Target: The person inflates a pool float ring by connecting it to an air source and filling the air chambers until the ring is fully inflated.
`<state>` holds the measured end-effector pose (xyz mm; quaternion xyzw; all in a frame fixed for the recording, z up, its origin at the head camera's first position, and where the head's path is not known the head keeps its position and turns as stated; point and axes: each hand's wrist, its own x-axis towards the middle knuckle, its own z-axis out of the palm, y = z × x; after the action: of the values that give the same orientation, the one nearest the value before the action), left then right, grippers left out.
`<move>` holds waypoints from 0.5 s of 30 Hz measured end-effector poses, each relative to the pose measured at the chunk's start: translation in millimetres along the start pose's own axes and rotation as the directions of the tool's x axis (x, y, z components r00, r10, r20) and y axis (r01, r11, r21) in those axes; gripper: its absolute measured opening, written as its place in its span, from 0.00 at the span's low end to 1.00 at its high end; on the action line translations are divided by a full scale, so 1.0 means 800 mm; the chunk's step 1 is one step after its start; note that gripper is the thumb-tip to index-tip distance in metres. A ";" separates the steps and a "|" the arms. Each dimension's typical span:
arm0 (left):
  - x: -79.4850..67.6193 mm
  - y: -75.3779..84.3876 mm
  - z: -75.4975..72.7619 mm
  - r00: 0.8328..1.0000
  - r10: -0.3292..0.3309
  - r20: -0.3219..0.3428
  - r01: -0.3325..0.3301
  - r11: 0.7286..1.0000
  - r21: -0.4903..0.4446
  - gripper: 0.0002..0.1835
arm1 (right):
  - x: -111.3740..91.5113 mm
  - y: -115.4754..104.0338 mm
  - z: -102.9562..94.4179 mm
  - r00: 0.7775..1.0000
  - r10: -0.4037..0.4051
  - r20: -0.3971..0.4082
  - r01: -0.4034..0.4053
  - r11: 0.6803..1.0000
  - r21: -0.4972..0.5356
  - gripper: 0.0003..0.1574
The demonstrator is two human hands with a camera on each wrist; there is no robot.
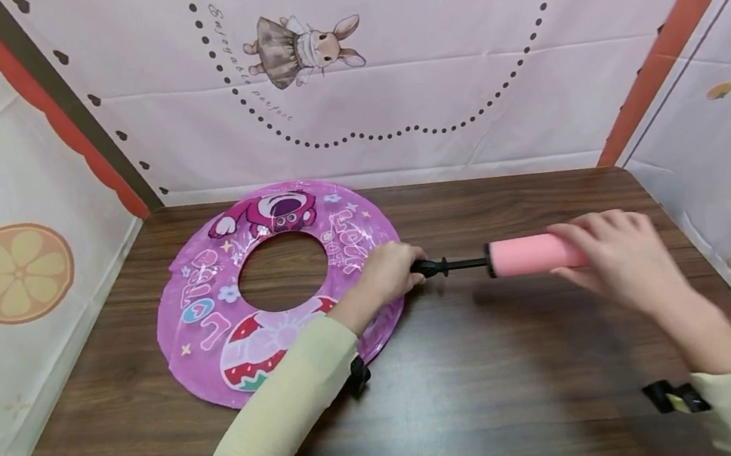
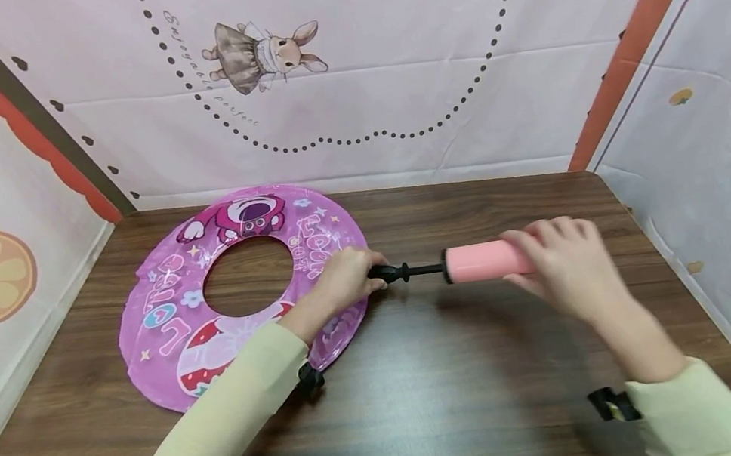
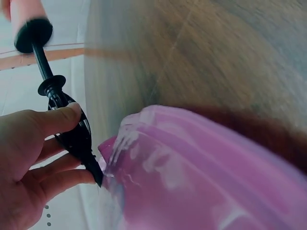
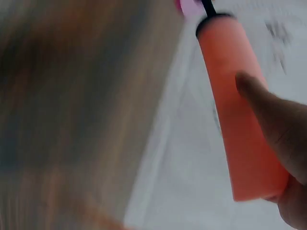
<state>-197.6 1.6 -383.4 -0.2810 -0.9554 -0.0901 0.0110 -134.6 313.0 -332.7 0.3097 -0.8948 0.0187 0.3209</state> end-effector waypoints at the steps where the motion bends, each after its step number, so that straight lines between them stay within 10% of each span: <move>1: -0.001 0.000 0.000 1.000 0.005 -0.007 -0.005 1.000 0.004 0.12 | 0.005 -0.008 0.008 1.000 -0.012 0.000 0.012 1.000 -0.003 0.44; 15: -0.003 -0.003 -0.003 0.999 0.007 -0.052 -0.010 0.999 -0.045 0.11 | 0.042 -0.049 0.029 0.998 -0.060 0.033 0.062 0.996 -0.060 0.36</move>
<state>-196.9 -2.4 -381.8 -0.2828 -0.9513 -0.1190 0.0295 -145.7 258.0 -338.3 0.3270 -0.8901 -0.0232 0.3167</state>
